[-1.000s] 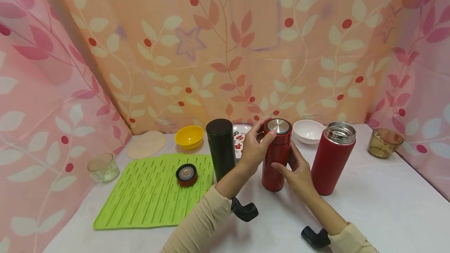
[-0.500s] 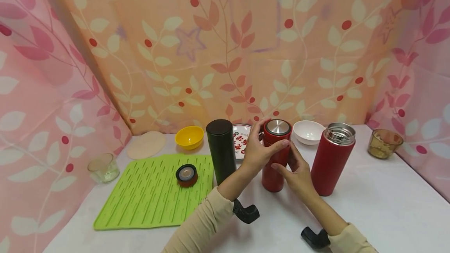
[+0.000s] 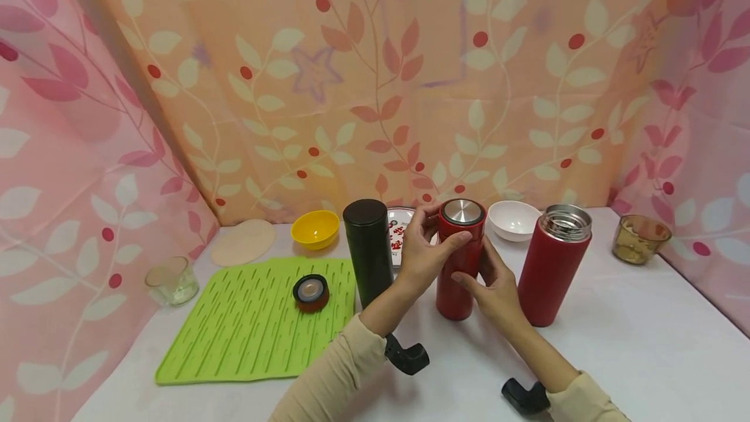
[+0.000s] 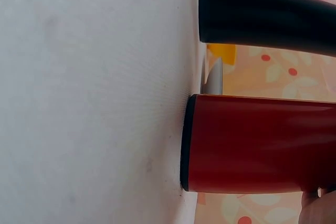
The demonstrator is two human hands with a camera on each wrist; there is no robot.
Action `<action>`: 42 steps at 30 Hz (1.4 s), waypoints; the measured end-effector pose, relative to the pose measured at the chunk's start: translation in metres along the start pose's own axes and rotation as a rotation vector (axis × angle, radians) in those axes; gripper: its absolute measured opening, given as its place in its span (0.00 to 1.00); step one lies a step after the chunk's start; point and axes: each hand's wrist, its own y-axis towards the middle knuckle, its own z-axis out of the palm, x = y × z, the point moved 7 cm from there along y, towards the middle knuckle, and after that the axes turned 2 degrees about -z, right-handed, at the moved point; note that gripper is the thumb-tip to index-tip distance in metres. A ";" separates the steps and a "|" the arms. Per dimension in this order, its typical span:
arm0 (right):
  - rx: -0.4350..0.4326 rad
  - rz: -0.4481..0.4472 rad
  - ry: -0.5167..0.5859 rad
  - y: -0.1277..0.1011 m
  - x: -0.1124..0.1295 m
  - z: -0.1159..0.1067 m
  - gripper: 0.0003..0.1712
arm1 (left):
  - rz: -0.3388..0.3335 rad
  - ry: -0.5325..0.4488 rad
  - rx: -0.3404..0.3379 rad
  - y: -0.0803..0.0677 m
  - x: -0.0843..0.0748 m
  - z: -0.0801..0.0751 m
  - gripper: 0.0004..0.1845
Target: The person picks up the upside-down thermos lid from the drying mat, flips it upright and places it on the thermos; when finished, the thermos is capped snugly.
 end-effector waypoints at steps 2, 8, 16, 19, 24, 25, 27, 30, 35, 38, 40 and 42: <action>0.000 0.001 0.005 0.000 -0.001 0.000 0.46 | 0.024 0.023 0.051 0.001 -0.001 0.000 0.30; 0.010 0.019 0.004 -0.001 -0.004 0.000 0.46 | -0.010 0.057 0.103 0.002 0.000 0.002 0.32; 0.009 0.006 -0.002 -0.002 0.000 0.000 0.47 | -0.029 0.056 -0.017 0.003 -0.002 0.004 0.35; 0.007 -0.003 -0.006 -0.001 0.002 -0.001 0.47 | -0.021 0.015 -0.030 0.002 -0.002 0.003 0.32; 0.002 -0.007 0.001 0.001 0.002 -0.002 0.46 | 0.017 -0.039 0.020 0.002 -0.003 0.002 0.27; 0.001 -0.004 0.004 0.001 0.002 -0.002 0.46 | 0.018 -0.048 0.035 0.002 -0.003 0.002 0.27; 0.000 0.004 0.012 0.000 0.002 -0.001 0.45 | 0.010 -0.063 0.053 0.001 -0.002 0.003 0.27; -0.003 0.007 0.022 0.000 0.001 -0.001 0.45 | -0.019 -0.073 0.038 0.000 0.001 0.003 0.28; -0.012 0.005 0.015 -0.001 0.002 -0.002 0.44 | -0.038 0.026 -0.073 -0.002 0.000 0.004 0.36; -0.015 0.018 0.011 -0.002 0.001 -0.002 0.44 | -0.048 0.059 -0.124 -0.002 -0.002 0.005 0.38; -0.017 0.025 0.005 -0.003 0.000 -0.002 0.44 | -0.055 0.041 -0.138 -0.002 -0.002 0.006 0.37; -0.017 0.023 0.005 -0.002 0.000 -0.002 0.43 | -0.057 0.011 -0.136 -0.002 -0.002 0.007 0.36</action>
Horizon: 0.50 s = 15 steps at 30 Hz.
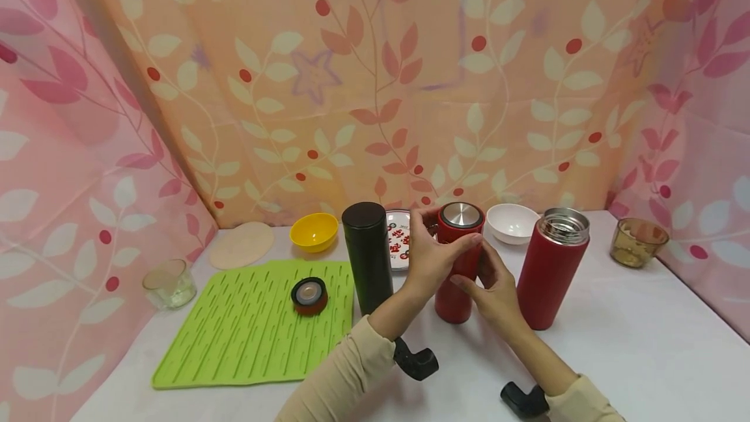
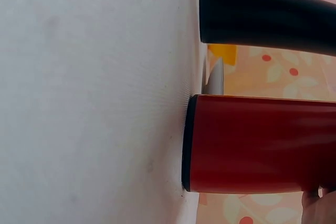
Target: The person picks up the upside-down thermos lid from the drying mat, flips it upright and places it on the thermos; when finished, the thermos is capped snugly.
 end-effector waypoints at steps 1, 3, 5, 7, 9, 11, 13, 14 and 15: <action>-0.001 -0.004 0.001 0.000 0.000 0.000 0.43 | 0.009 -0.002 0.002 0.000 -0.001 0.000 0.35; -0.002 -0.013 -0.001 0.001 0.001 0.000 0.43 | 0.042 0.010 0.021 0.001 -0.003 -0.002 0.33; -0.002 -0.024 0.005 0.002 0.003 -0.001 0.43 | 0.076 0.030 0.050 0.001 -0.005 -0.003 0.32; -0.002 -0.028 0.016 0.002 0.004 -0.001 0.43 | 0.123 0.074 0.080 0.002 -0.008 -0.004 0.31; 0.000 -0.032 0.030 0.002 0.004 -0.001 0.43 | 0.146 0.091 0.122 0.003 -0.008 -0.004 0.30; 0.001 -0.032 0.044 0.002 0.004 0.000 0.43 | 0.156 0.115 0.158 0.004 -0.008 -0.005 0.30; 0.003 -0.029 0.049 0.002 0.003 0.000 0.43 | 0.144 0.134 0.189 0.005 -0.006 -0.005 0.31; 0.003 -0.026 0.050 0.002 0.003 0.000 0.43 | 0.122 0.129 0.204 0.005 -0.004 -0.005 0.31; 0.003 -0.023 0.050 0.002 0.002 0.001 0.42 | 0.096 0.126 0.216 0.005 -0.002 -0.005 0.31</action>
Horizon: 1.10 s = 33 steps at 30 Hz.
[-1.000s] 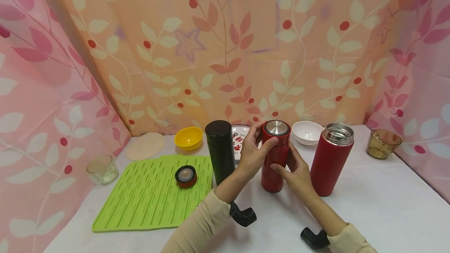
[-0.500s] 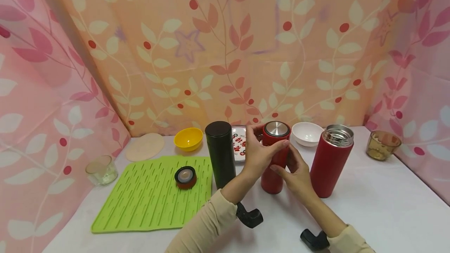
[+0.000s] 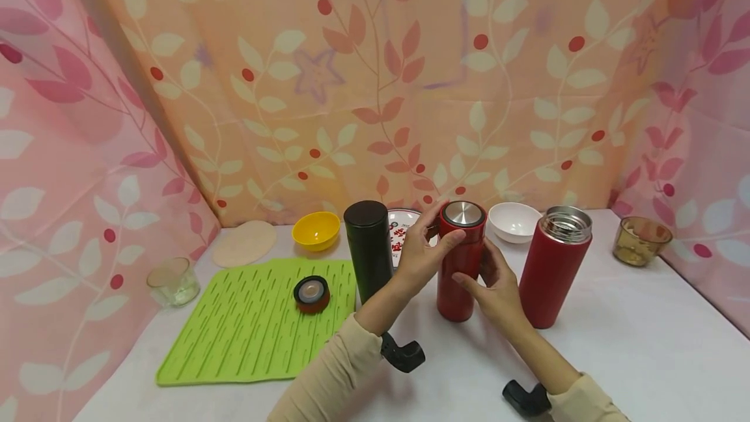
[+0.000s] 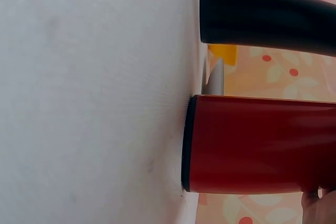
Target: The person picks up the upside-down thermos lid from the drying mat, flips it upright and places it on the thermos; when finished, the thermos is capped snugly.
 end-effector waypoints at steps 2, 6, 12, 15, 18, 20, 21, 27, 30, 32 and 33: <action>-0.001 0.008 -0.012 0.000 -0.001 0.000 0.43 | -0.040 0.000 0.007 0.000 0.003 0.000 0.32; 0.001 0.020 -0.040 -0.001 -0.001 0.001 0.44 | -0.080 0.021 -0.048 0.000 0.003 0.002 0.35; -0.003 0.015 -0.070 -0.001 -0.001 0.001 0.44 | -0.080 0.004 -0.148 -0.002 0.000 0.003 0.37; -0.005 0.016 -0.079 -0.001 -0.002 0.000 0.43 | -0.105 -0.079 -0.167 -0.002 0.004 0.003 0.36; -0.001 0.021 -0.080 -0.001 -0.003 -0.001 0.43 | -0.099 -0.133 -0.168 -0.002 0.008 0.002 0.33; -0.001 0.020 -0.079 -0.001 -0.004 -0.001 0.43 | -0.075 -0.153 -0.151 -0.001 0.009 0.001 0.32; -0.002 0.020 -0.075 -0.001 -0.004 -0.001 0.43 | -0.062 -0.159 -0.140 -0.001 0.008 0.001 0.31; -0.013 0.011 -0.054 0.000 -0.005 -0.001 0.42 | -0.036 -0.141 -0.084 -0.001 0.006 0.000 0.30; -0.014 0.007 -0.046 0.000 -0.004 0.000 0.42 | -0.030 -0.124 -0.065 -0.001 0.005 0.000 0.30; -0.017 0.000 -0.043 0.000 -0.002 0.001 0.42 | -0.036 -0.119 -0.058 -0.002 0.005 0.001 0.30; -0.017 -0.004 -0.042 0.000 -0.001 0.001 0.42 | -0.041 -0.119 -0.061 -0.003 0.005 0.001 0.30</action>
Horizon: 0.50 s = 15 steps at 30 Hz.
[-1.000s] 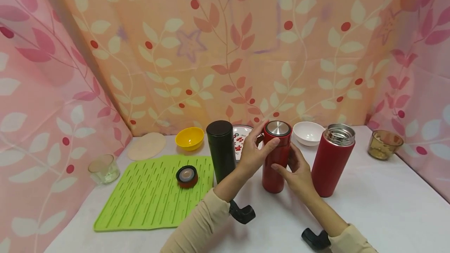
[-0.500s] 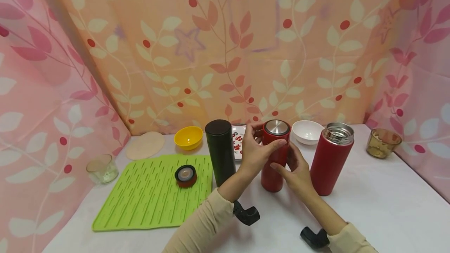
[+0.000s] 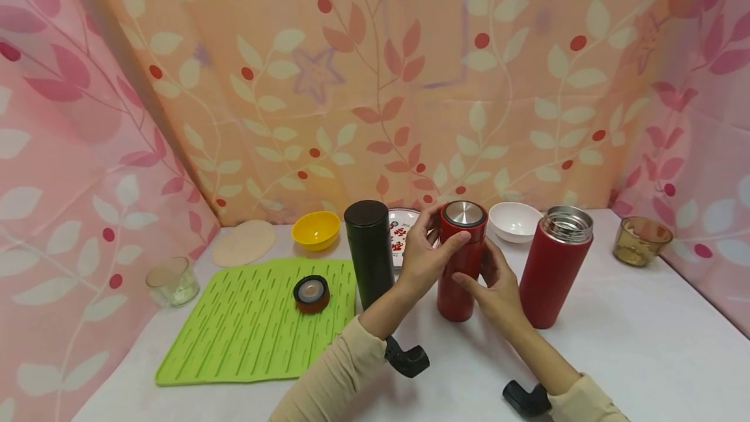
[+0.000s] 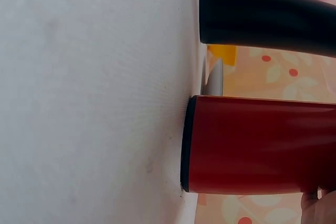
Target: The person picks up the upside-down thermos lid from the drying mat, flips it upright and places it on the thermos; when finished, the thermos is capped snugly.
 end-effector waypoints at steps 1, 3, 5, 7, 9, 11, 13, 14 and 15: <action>0.000 -0.002 -0.004 0.000 0.001 0.000 0.42 | -0.005 0.007 -0.009 0.000 0.000 0.000 0.30; 0.003 -0.003 -0.009 -0.001 0.002 0.000 0.43 | -0.016 0.022 -0.033 -0.001 0.001 0.000 0.32; 0.009 -0.004 -0.015 -0.002 0.002 0.000 0.43 | -0.020 0.033 -0.059 -0.002 0.001 0.000 0.33; 0.011 -0.001 -0.020 -0.003 0.002 0.000 0.43 | -0.023 0.033 -0.072 -0.003 0.000 0.000 0.33; 0.005 0.003 -0.013 -0.002 0.002 0.000 0.43 | -0.022 0.025 -0.071 -0.002 0.000 0.000 0.33; -0.003 0.012 -0.017 -0.001 0.001 0.000 0.43 | -0.009 0.031 -0.064 -0.001 -0.001 0.000 0.32; -0.008 0.023 -0.023 -0.001 0.000 -0.001 0.43 | -0.004 0.033 -0.053 0.000 -0.001 0.000 0.32; -0.009 0.028 -0.026 -0.001 -0.001 -0.001 0.43 | -0.004 0.032 -0.046 0.000 -0.001 0.000 0.32; -0.008 0.031 -0.033 0.000 -0.001 -0.002 0.43 | -0.006 0.027 -0.039 0.000 0.000 -0.001 0.32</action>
